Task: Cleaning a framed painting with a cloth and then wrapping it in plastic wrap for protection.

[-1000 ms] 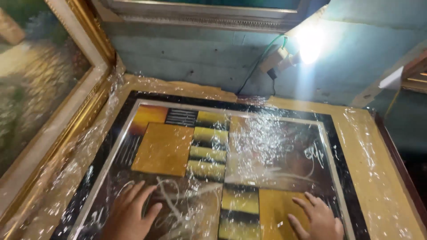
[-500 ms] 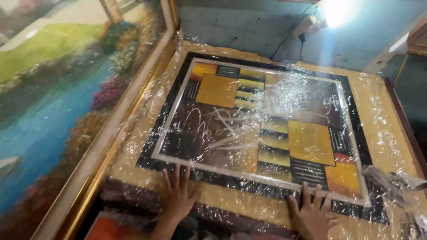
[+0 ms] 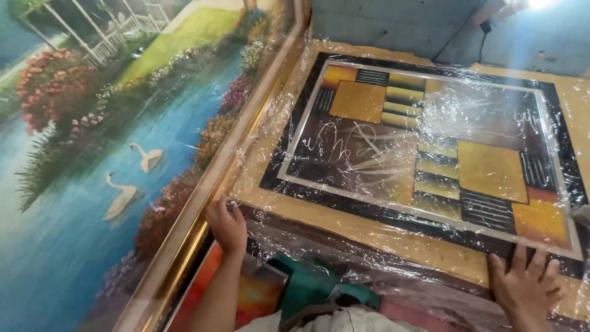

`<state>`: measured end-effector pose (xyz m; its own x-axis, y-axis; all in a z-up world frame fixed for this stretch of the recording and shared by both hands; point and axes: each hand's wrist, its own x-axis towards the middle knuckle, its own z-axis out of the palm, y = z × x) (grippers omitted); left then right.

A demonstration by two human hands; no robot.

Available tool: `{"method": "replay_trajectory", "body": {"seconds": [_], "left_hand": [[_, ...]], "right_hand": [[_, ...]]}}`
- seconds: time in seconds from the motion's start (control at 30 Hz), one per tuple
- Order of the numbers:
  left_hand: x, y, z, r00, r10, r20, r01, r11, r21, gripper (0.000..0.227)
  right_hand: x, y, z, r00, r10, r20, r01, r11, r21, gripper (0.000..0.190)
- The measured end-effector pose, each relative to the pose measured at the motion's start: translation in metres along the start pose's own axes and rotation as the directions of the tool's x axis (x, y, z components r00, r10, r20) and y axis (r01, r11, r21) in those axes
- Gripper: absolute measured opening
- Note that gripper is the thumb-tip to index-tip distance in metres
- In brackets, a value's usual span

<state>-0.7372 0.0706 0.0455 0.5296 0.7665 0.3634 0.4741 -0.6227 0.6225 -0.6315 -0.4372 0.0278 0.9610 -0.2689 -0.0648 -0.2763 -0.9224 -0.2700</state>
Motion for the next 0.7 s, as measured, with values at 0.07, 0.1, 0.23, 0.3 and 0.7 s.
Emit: {"method": "replay_trajectory", "body": {"seconds": [0.07,0.1,0.23,0.3,0.7], "left_hand": [[0.006,0.002,-0.003,0.988,-0.100,-0.116,0.094,0.994,-0.057,0.017],[0.011,0.007,-0.006,0.988,-0.102,-0.117,0.096,0.994,-0.059,0.017],[0.027,-0.008,0.000,0.975,-0.130,0.178,0.094,0.975,0.199,0.030],[0.037,-0.006,-0.003,0.968,-0.103,0.228,0.036,0.959,0.280,0.023],[0.036,0.016,0.038,0.859,-0.490,0.151,0.502,0.745,-0.439,0.044]], "right_hand": [[0.002,0.004,-0.002,0.999,0.032,0.011,-0.031,0.999,-0.032,0.077],[0.004,0.002,-0.002,1.000,0.030,0.010,-0.029,0.999,-0.033,0.077],[0.012,0.014,0.009,0.999,0.040,0.032,-0.040,0.999,-0.016,0.078],[0.014,0.019,0.013,1.000,0.021,0.023,-0.020,0.999,-0.035,0.082],[0.004,-0.002,-0.011,0.986,0.086,0.140,-0.079,0.995,-0.054,0.076]]}}
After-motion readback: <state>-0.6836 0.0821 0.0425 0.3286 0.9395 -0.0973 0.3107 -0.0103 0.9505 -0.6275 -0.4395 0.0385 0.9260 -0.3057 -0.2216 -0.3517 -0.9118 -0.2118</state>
